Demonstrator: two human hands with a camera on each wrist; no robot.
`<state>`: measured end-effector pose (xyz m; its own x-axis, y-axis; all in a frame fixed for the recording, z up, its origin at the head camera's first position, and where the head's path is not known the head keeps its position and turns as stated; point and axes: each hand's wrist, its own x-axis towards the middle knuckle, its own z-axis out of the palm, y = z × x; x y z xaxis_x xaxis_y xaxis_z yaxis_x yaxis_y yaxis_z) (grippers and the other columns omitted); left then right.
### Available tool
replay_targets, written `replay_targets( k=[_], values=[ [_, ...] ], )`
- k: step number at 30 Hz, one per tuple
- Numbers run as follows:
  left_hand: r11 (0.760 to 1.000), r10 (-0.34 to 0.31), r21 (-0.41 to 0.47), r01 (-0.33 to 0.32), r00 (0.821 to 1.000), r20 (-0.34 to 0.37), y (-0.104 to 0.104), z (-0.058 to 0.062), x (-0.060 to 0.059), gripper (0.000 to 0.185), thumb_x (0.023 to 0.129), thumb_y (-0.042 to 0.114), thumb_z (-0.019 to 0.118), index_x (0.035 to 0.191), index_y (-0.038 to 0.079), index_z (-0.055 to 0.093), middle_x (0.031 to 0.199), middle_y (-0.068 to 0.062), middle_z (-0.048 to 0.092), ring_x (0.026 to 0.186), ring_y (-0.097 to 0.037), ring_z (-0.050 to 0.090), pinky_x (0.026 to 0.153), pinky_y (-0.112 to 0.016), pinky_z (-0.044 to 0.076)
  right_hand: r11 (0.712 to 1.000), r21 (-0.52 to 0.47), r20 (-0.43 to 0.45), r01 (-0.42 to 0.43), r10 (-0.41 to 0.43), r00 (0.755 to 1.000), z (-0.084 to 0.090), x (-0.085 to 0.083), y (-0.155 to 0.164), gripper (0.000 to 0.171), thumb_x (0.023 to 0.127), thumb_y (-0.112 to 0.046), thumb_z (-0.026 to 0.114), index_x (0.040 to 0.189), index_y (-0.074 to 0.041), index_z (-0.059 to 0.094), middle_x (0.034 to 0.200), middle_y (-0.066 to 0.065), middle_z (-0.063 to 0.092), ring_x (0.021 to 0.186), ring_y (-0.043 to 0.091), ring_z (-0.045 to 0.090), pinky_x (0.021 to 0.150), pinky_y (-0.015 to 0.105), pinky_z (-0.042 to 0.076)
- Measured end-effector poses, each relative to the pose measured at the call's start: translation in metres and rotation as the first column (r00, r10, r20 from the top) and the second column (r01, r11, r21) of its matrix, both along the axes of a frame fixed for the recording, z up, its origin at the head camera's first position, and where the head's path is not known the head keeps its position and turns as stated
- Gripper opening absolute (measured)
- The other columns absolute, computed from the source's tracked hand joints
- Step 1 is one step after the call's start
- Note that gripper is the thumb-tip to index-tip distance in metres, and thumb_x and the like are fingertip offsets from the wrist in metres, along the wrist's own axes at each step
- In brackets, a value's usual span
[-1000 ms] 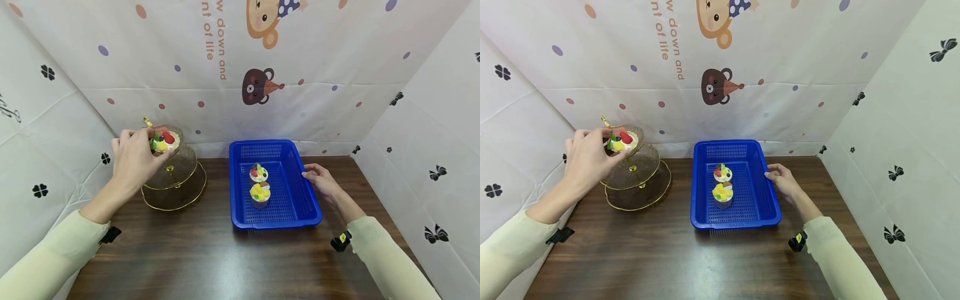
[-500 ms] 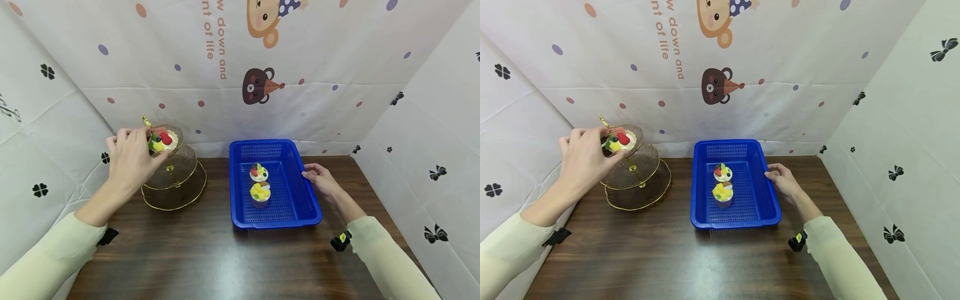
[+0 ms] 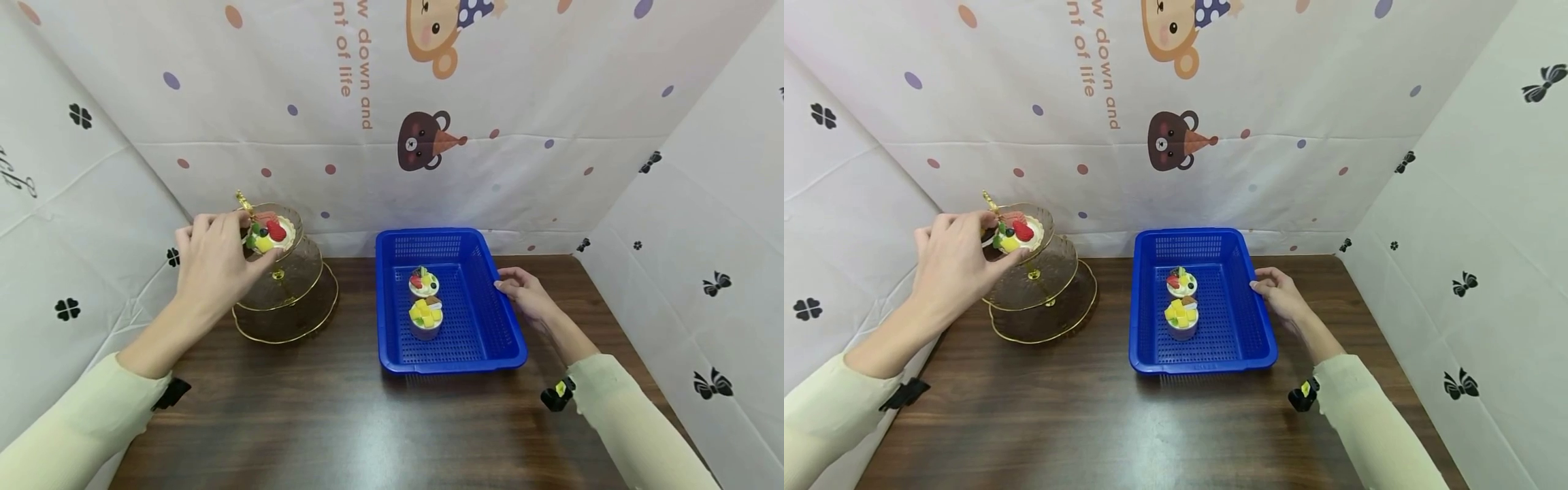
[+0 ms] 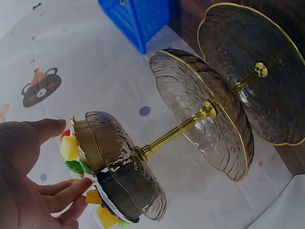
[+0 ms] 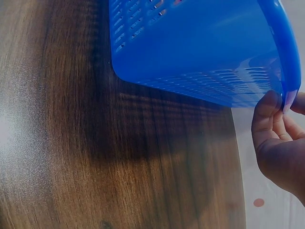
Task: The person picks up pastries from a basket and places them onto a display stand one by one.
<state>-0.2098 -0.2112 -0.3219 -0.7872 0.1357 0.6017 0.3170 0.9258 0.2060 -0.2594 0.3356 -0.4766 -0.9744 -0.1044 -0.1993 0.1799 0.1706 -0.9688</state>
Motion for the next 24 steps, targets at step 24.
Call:
replay_targets(
  k=[24],
  values=[
    [0.997,-0.037,0.069,0.038,0.999,-0.018,0.018,0.018,0.013,0.067,0.085,0.034,0.089,0.133,-0.003,0.06,0.123,-0.02,0.065,0.115,-0.044,0.052,0.087,-0.057,0.036,1.0,0.003,-0.002,0.008,-0.008,1.0,0.001,0.001,-0.003,0.047,0.11,-0.017,0.058,0.15,0.002,0.04,0.105,-0.001,0.065,0.086,0.01,0.067,0.073,0.029,0.061]
  ],
)
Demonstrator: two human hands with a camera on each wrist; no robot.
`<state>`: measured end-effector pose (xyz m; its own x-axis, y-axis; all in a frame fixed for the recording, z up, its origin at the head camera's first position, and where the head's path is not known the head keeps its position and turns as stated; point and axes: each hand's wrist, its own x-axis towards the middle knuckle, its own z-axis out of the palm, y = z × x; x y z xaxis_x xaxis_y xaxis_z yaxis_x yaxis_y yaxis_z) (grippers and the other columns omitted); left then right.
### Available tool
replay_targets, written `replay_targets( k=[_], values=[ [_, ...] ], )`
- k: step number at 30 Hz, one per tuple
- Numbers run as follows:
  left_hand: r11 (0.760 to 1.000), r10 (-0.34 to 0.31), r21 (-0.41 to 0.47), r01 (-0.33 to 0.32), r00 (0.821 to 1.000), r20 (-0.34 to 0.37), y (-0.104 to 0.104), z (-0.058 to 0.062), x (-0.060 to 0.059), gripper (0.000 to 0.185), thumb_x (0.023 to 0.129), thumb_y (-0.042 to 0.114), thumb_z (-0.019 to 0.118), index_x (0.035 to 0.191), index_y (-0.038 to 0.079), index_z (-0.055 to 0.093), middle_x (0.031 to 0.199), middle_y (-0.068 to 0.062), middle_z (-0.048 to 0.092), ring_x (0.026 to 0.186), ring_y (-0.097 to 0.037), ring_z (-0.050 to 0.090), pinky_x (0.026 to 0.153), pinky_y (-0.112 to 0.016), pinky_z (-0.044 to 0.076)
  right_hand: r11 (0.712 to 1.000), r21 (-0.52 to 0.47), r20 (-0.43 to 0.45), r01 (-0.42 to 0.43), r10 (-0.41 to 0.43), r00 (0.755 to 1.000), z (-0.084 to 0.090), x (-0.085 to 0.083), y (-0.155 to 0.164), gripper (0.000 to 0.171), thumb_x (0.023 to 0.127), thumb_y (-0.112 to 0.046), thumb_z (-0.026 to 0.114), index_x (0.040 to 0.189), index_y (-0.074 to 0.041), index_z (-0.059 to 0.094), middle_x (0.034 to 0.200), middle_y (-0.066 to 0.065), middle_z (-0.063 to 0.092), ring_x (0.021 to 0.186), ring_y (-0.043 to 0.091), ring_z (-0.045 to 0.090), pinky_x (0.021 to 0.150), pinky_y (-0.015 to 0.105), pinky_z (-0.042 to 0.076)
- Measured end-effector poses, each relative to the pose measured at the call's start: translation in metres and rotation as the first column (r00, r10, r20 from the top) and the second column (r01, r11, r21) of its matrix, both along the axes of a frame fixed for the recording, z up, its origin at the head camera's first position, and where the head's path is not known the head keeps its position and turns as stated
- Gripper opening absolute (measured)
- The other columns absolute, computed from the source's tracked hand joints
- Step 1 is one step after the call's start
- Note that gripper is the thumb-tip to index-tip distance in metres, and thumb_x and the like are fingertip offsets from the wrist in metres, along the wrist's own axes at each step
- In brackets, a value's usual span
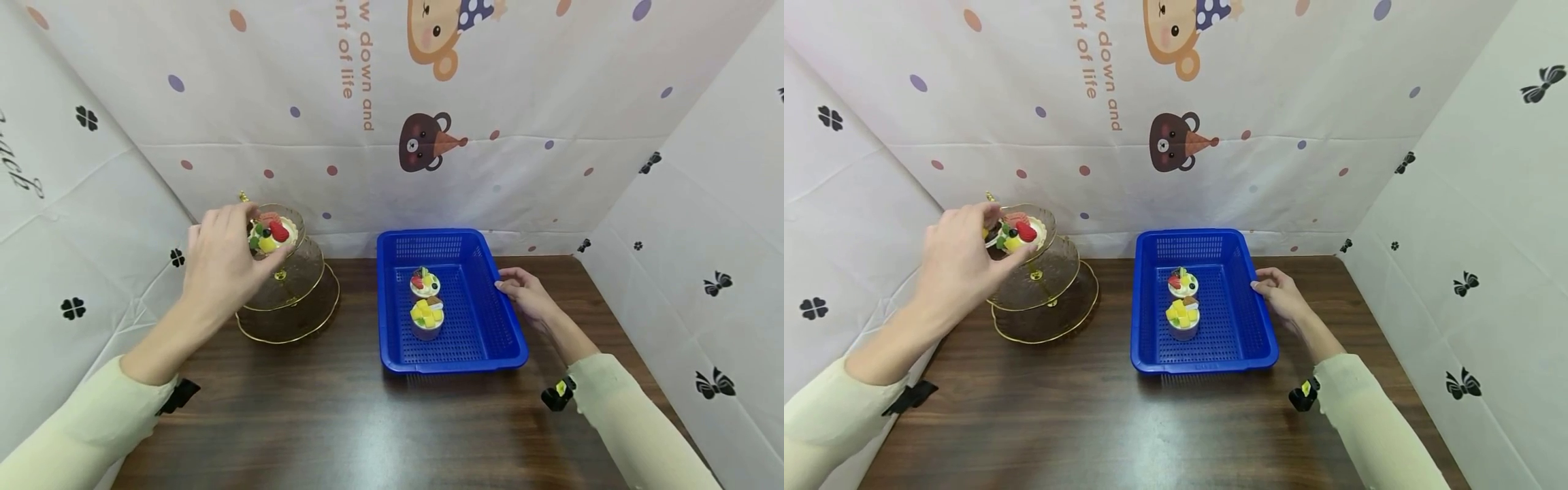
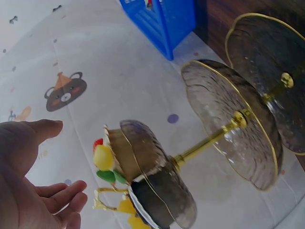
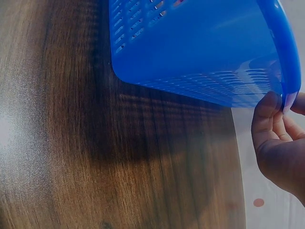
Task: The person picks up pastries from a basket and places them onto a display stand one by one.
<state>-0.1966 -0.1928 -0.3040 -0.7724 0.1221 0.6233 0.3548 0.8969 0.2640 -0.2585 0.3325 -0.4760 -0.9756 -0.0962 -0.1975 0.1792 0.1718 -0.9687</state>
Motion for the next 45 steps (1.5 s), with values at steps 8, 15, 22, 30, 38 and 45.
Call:
replay_targets(
  k=[8,15,22,30,38,45],
  values=[
    [0.993,-0.112,0.043,0.113,0.994,-0.02,0.024,0.0,-0.003,0.06,0.083,0.03,0.092,0.123,-0.003,0.061,0.116,-0.019,0.066,0.11,-0.041,0.055,0.09,-0.055,0.044,1.0,0.002,0.004,0.001,-0.001,1.0,0.001,0.001,0.0,0.048,0.11,-0.017,0.058,0.151,0.001,0.04,0.105,0.0,0.064,0.085,0.01,0.067,0.073,0.029,0.061],
    [0.983,-0.176,0.053,0.175,0.984,0.004,0.05,-0.003,-0.005,0.068,0.084,0.033,0.091,0.132,-0.004,0.058,0.121,-0.018,0.065,0.118,-0.04,0.057,0.102,-0.054,0.045,1.0,0.022,-0.002,-0.004,0.004,1.0,0.002,0.001,-0.001,0.05,0.11,-0.018,0.059,0.152,0.002,0.039,0.106,0.002,0.064,0.086,0.011,0.067,0.073,0.029,0.061],
    [0.969,-0.247,0.045,0.243,0.96,0.135,0.076,-0.013,-0.009,0.075,0.087,0.042,0.088,0.14,-0.001,0.056,0.129,-0.016,0.065,0.122,-0.035,0.058,0.105,-0.052,0.048,1.0,0.008,0.009,0.001,-0.001,1.0,0.001,0.001,-0.001,0.052,0.11,-0.016,0.059,0.154,0.003,0.037,0.105,0.001,0.064,0.084,0.01,0.066,0.071,0.029,0.06],
    [0.936,-0.351,0.085,0.341,0.901,0.256,0.093,-0.042,-0.016,0.077,0.089,0.042,0.086,0.146,0.003,0.053,0.137,-0.014,0.063,0.128,-0.031,0.058,0.107,-0.049,0.051,1.0,0.019,0.01,0.001,-0.001,1.0,0.001,0.001,0.0,0.051,0.11,-0.019,0.059,0.152,0.002,0.039,0.105,0.001,0.064,0.086,0.011,0.068,0.074,0.03,0.061],
    [0.896,-0.443,0.222,0.384,0.79,0.423,0.108,-0.07,-0.024,0.082,0.088,0.043,0.088,0.151,0.006,0.049,0.143,-0.01,0.062,0.134,-0.027,0.058,0.115,-0.047,0.046,1.0,0.005,-0.002,0.003,-0.003,1.0,0.002,0.001,-0.001,0.051,0.11,-0.017,0.059,0.152,0.003,0.039,0.102,-0.001,0.065,0.085,0.01,0.068,0.073,0.029,0.06],
    [0.852,-0.523,0.267,0.45,0.717,0.46,0.13,-0.098,-0.032,0.085,0.086,0.041,0.09,0.151,0.005,0.05,0.144,-0.009,0.062,0.134,-0.026,0.059,0.116,-0.045,0.045,1.0,0.024,-0.001,-0.003,0.003,1.0,0.003,0.001,-0.003,0.051,0.11,-0.018,0.058,0.153,0.002,0.039,0.104,0.002,0.065,0.085,0.012,0.067,0.072,0.03,0.061]
  ],
)
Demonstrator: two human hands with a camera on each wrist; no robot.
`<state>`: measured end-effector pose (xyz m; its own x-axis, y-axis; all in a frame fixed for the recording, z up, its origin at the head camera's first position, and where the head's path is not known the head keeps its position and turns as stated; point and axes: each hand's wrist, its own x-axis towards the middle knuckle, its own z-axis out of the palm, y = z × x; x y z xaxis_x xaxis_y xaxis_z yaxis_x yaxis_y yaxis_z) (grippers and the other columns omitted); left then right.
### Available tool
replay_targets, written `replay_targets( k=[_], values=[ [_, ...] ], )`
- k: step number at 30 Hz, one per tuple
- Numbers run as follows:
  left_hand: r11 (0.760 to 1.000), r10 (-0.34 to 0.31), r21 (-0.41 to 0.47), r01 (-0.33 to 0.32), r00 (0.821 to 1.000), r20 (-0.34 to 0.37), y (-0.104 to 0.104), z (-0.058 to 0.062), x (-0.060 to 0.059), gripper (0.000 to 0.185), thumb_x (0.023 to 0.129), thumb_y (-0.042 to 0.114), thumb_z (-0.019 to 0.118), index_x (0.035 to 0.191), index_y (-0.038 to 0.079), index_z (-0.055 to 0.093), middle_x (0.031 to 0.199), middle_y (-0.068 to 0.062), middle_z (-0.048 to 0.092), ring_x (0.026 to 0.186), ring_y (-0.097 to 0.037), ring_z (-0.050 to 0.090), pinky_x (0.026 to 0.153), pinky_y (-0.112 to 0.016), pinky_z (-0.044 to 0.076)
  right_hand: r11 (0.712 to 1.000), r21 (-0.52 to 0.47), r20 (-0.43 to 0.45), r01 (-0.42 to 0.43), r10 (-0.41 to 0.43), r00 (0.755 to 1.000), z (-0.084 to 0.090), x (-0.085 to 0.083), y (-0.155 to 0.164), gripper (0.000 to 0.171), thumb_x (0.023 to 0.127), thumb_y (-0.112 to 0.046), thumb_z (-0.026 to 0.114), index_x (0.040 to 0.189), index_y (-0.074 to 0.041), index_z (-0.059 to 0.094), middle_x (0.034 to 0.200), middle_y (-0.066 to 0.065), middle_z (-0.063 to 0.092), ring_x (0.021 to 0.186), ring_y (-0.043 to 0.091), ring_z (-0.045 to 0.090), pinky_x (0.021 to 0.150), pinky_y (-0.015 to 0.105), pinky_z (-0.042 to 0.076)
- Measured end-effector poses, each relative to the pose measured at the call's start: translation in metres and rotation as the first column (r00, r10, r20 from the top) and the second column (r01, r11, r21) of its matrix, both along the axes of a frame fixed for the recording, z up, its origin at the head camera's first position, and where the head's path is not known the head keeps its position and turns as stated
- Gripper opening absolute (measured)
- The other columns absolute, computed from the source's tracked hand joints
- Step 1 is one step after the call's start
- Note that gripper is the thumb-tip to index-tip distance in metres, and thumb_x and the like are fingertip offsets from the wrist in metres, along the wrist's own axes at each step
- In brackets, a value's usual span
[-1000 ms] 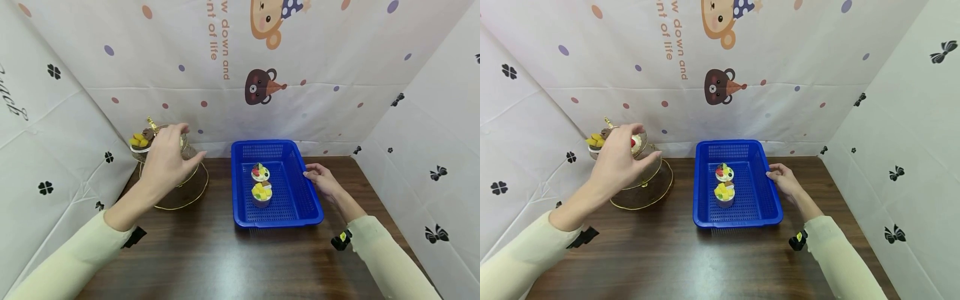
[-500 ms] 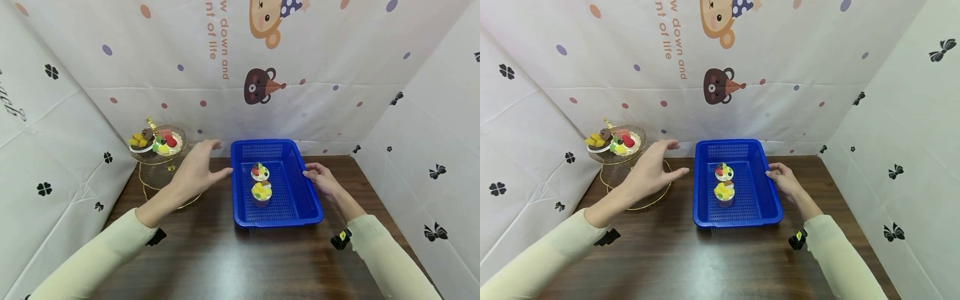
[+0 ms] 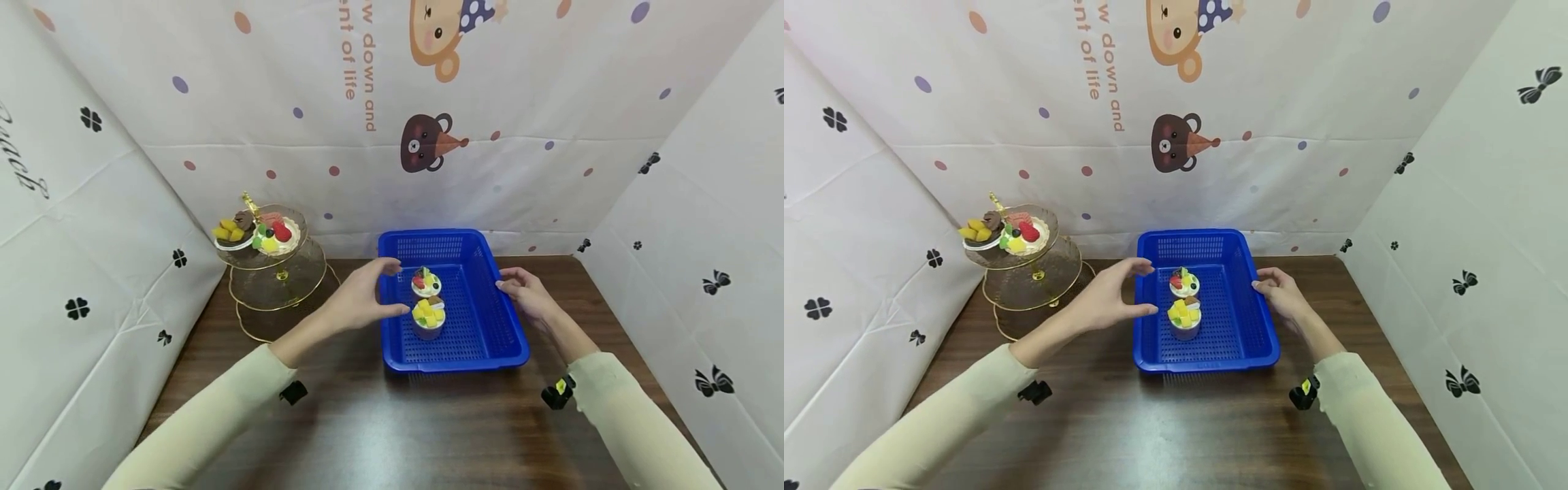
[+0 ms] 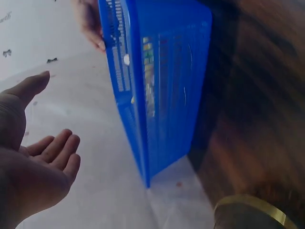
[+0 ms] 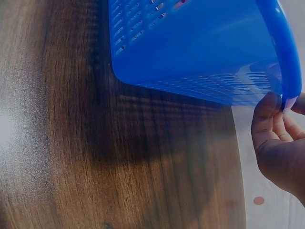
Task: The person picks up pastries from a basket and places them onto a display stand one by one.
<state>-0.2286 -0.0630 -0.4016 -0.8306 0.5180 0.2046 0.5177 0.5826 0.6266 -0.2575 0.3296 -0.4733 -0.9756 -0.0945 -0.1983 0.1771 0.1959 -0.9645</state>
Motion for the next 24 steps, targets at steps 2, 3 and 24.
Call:
replay_targets(
  k=[2,3,24],
  values=[
    [1.0,-0.031,0.003,0.031,0.999,0.027,0.008,-0.008,-0.001,0.084,0.086,0.037,0.09,0.151,0.003,0.049,0.144,-0.012,0.062,0.134,-0.028,0.058,0.116,-0.046,0.045,1.0,0.01,0.002,-0.006,0.006,1.0,0.0,-0.001,-0.001,0.051,0.111,-0.019,0.058,0.153,0.002,0.039,0.105,0.003,0.065,0.086,0.013,0.067,0.073,0.031,0.061],
    [0.999,-0.042,0.003,0.042,0.998,0.038,0.011,-0.012,-0.002,0.083,0.086,0.035,0.09,0.151,0.003,0.049,0.144,-0.012,0.062,0.134,-0.028,0.058,0.116,-0.046,0.044,1.0,0.015,0.002,-0.009,0.009,1.0,0.0,-0.001,-0.002,0.052,0.111,-0.019,0.059,0.153,0.002,0.039,0.106,0.003,0.065,0.087,0.013,0.067,0.074,0.031,0.061],
    [0.985,-0.046,-0.16,0.063,0.993,0.107,0.057,-0.059,-0.021,0.08,0.087,0.032,0.09,0.148,0.0,0.05,0.139,-0.013,0.06,0.128,-0.026,0.059,0.11,-0.039,0.049,1.0,-0.001,0.0,0.014,-0.014,1.0,-0.003,0.001,0.002,0.051,0.111,-0.02,0.058,0.153,0.002,0.04,0.104,0.004,0.065,0.085,0.014,0.068,0.072,0.031,0.061]
  ],
)
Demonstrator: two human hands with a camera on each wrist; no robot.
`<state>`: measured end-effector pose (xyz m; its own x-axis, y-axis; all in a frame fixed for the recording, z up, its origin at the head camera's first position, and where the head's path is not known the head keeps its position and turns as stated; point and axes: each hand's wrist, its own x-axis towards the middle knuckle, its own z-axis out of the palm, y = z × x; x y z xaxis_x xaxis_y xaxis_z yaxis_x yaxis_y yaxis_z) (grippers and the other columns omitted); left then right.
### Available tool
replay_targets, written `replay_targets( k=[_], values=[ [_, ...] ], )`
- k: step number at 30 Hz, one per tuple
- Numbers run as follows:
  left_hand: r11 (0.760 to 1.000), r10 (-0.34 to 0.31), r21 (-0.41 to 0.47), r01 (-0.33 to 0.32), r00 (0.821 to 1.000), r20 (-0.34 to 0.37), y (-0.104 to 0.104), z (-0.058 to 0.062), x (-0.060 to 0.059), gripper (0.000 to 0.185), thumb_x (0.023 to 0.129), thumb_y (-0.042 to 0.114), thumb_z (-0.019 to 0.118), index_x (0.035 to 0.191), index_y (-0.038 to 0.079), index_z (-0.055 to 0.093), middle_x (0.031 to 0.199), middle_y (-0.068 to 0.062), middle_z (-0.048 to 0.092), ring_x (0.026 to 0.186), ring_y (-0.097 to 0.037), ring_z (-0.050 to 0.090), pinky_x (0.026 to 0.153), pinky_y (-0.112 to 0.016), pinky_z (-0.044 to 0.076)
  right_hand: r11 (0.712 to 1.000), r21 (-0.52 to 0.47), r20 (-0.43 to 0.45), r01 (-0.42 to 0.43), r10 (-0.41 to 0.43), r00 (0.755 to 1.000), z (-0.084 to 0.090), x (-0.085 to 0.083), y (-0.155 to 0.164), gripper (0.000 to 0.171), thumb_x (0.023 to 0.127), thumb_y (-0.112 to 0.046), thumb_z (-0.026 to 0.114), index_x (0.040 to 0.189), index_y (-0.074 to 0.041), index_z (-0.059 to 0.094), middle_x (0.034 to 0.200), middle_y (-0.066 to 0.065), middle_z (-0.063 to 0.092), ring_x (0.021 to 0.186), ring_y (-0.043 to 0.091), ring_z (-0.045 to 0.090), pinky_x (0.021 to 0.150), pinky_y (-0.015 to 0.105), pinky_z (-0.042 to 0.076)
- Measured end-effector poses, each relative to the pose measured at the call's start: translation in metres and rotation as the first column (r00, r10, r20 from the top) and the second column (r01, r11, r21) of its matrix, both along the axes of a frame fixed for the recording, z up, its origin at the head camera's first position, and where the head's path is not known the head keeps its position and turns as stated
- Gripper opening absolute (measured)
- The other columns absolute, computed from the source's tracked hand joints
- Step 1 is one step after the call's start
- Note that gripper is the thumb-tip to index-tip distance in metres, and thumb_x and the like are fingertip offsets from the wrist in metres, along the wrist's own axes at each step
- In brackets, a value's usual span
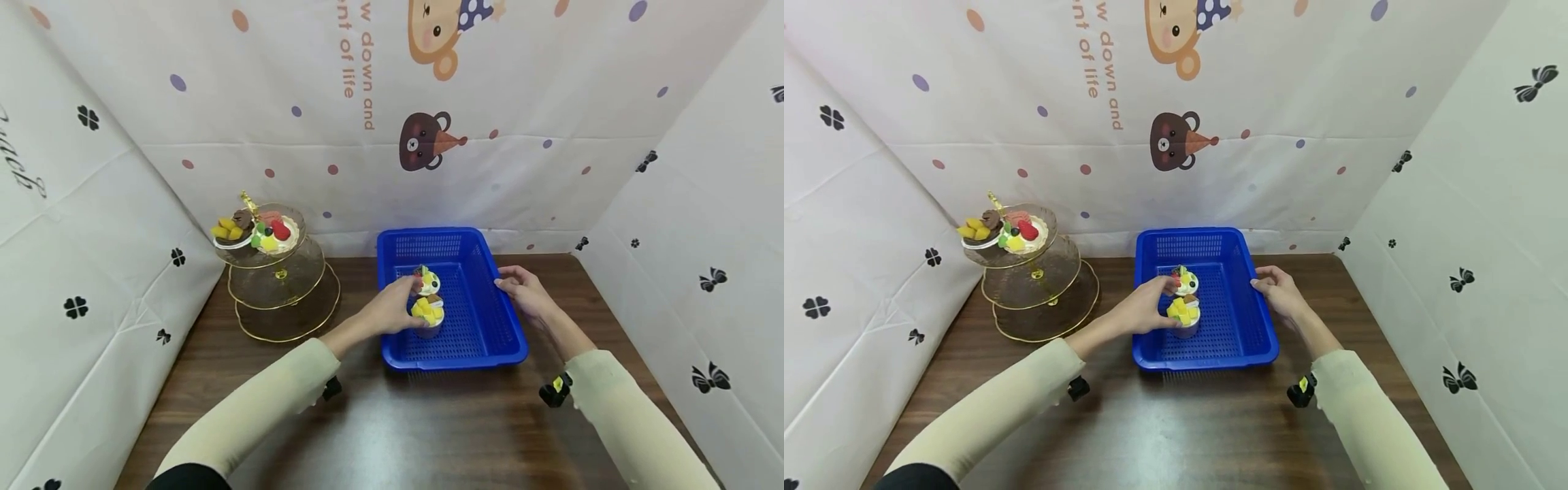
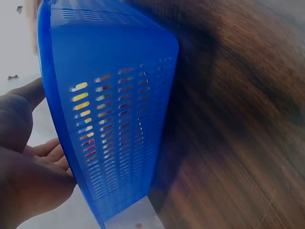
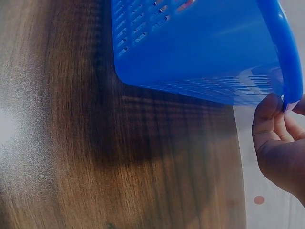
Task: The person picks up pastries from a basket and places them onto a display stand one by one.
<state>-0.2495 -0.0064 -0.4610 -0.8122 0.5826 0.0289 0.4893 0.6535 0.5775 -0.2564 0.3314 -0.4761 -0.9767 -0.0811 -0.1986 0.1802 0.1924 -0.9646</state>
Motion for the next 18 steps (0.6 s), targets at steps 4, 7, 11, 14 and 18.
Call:
replay_targets(
  k=[4,7,11,14,18],
  values=[
    [0.999,0.013,-0.048,-0.013,1.0,-0.007,0.004,-0.001,-0.002,0.082,0.087,0.036,0.09,0.15,0.0,0.049,0.138,-0.012,0.061,0.128,-0.025,0.06,0.11,-0.038,0.049,1.0,-0.007,0.003,-0.002,0.002,1.0,0.0,-0.001,0.0,0.053,0.111,-0.021,0.059,0.154,0.001,0.038,0.105,0.003,0.066,0.086,0.014,0.069,0.073,0.031,0.061],
    [0.994,0.043,-0.097,-0.045,0.999,-0.016,0.007,-0.003,-0.003,0.085,0.087,0.04,0.089,0.151,0.003,0.048,0.137,-0.009,0.061,0.126,-0.022,0.061,0.109,-0.038,0.05,1.0,-0.007,0.002,-0.006,0.006,1.0,0.002,-0.002,0.0,0.052,0.111,-0.022,0.059,0.153,0.001,0.039,0.104,0.002,0.065,0.085,0.014,0.068,0.073,0.031,0.061],
    [0.983,0.073,-0.162,-0.081,0.996,-0.056,0.012,-0.007,-0.001,0.087,0.085,0.044,0.09,0.152,0.007,0.048,0.137,-0.008,0.061,0.122,-0.021,0.062,0.105,-0.039,0.053,1.0,0.001,-0.008,-0.01,0.01,1.0,0.002,-0.003,0.0,0.051,0.11,-0.02,0.059,0.152,0.001,0.039,0.102,0.002,0.064,0.084,0.013,0.068,0.072,0.03,0.061],
    [0.972,0.088,-0.209,-0.106,0.992,-0.096,0.016,-0.009,0.002,0.089,0.084,0.047,0.09,0.152,0.007,0.047,0.139,-0.01,0.061,0.12,-0.022,0.064,0.103,-0.041,0.054,1.0,0.004,-0.008,-0.001,0.001,1.0,0.0,-0.002,0.001,0.051,0.11,-0.019,0.059,0.152,0.001,0.04,0.102,0.002,0.064,0.084,0.013,0.067,0.072,0.03,0.061],
    [0.945,0.107,-0.292,-0.147,0.983,-0.148,0.023,-0.015,0.005,0.093,0.083,0.054,0.089,0.152,0.007,0.048,0.138,-0.009,0.063,0.114,-0.022,0.066,0.101,-0.04,0.055,1.0,0.006,0.0,0.004,-0.004,1.0,-0.002,0.001,0.001,0.053,0.11,-0.02,0.06,0.154,0.0,0.039,0.103,0.001,0.064,0.083,0.012,0.067,0.072,0.03,0.06]
  ],
)
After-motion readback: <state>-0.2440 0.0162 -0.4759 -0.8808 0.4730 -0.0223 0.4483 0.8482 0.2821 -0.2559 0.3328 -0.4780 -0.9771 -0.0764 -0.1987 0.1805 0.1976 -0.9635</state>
